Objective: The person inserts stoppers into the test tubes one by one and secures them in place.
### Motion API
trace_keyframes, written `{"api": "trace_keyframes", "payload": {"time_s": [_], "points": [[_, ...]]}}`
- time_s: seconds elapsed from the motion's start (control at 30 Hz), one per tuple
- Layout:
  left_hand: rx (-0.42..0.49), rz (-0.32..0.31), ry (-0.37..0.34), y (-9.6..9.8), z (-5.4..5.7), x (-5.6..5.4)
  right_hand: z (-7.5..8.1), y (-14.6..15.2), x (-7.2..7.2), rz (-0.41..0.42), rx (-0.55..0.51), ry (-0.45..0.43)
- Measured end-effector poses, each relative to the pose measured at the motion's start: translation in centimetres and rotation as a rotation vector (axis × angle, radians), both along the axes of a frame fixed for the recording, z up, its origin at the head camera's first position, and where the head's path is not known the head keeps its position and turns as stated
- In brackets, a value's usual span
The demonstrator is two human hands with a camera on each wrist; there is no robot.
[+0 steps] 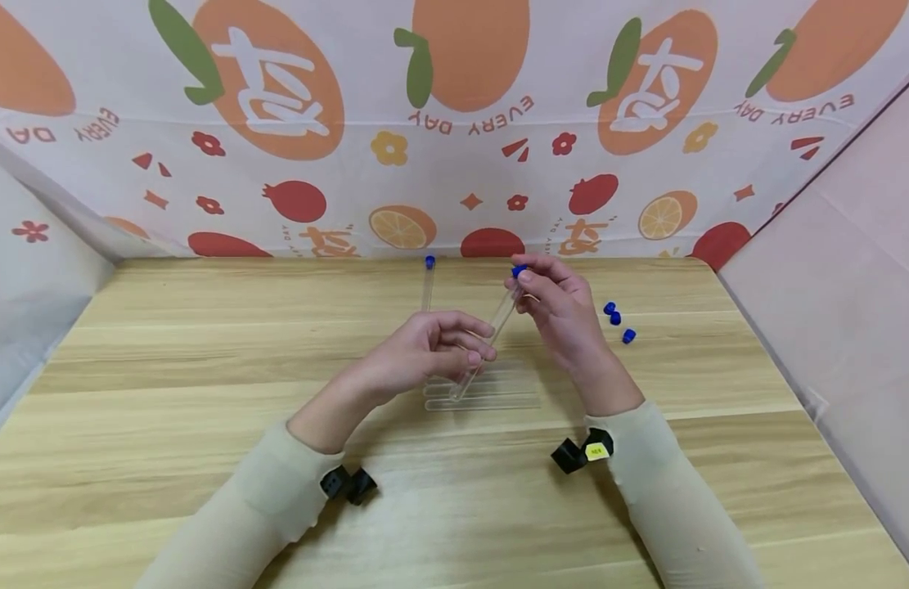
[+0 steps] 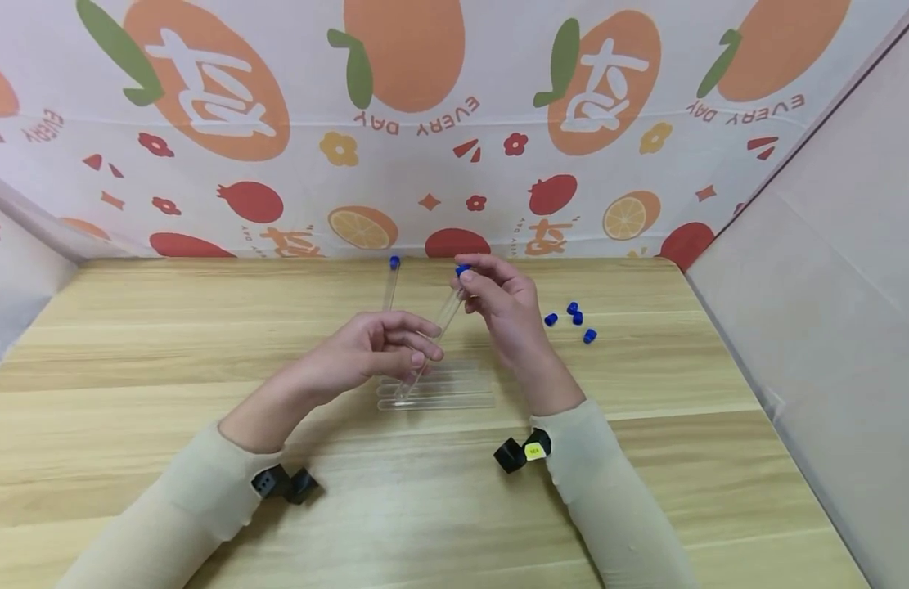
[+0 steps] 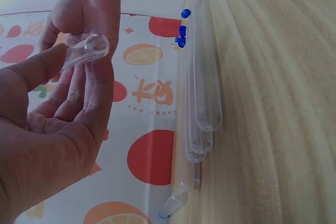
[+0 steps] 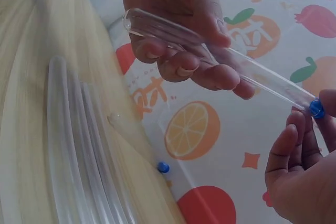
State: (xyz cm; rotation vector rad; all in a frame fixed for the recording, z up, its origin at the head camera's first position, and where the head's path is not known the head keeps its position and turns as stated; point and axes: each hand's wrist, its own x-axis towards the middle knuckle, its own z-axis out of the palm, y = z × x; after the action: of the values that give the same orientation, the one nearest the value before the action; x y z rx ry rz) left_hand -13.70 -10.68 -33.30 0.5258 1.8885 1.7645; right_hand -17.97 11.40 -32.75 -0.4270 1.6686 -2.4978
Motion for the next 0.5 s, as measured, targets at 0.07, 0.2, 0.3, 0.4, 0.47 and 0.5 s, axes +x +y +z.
{"api": "trace_keyframes", "payload": {"time_s": [0.07,0.2,0.3,0.4,0.47,0.5], "points": [[0.009,0.001,-0.004,0.04,-0.02,0.04,0.02,-0.02,0.04,-0.002,-0.017,0.013],[0.042,0.008,-0.033,0.15,-0.05,0.09,-0.18,-0.05,-0.04,-0.015,-0.057,0.018],[0.078,0.014,-0.088,0.28,-0.10,0.17,-0.45,-0.15,-0.08,-0.040,-0.072,0.005],[0.116,0.017,-0.135,0.43,-0.13,0.25,-0.67,-0.30,-0.10,-0.056,-0.079,-0.001],[0.129,0.016,-0.147,0.51,-0.12,0.30,-0.75,-0.41,-0.13,-0.063,-0.075,0.001],[0.130,0.015,-0.147,0.54,-0.11,0.32,-0.77,-0.47,-0.14,-0.066,-0.073,0.001]]}}
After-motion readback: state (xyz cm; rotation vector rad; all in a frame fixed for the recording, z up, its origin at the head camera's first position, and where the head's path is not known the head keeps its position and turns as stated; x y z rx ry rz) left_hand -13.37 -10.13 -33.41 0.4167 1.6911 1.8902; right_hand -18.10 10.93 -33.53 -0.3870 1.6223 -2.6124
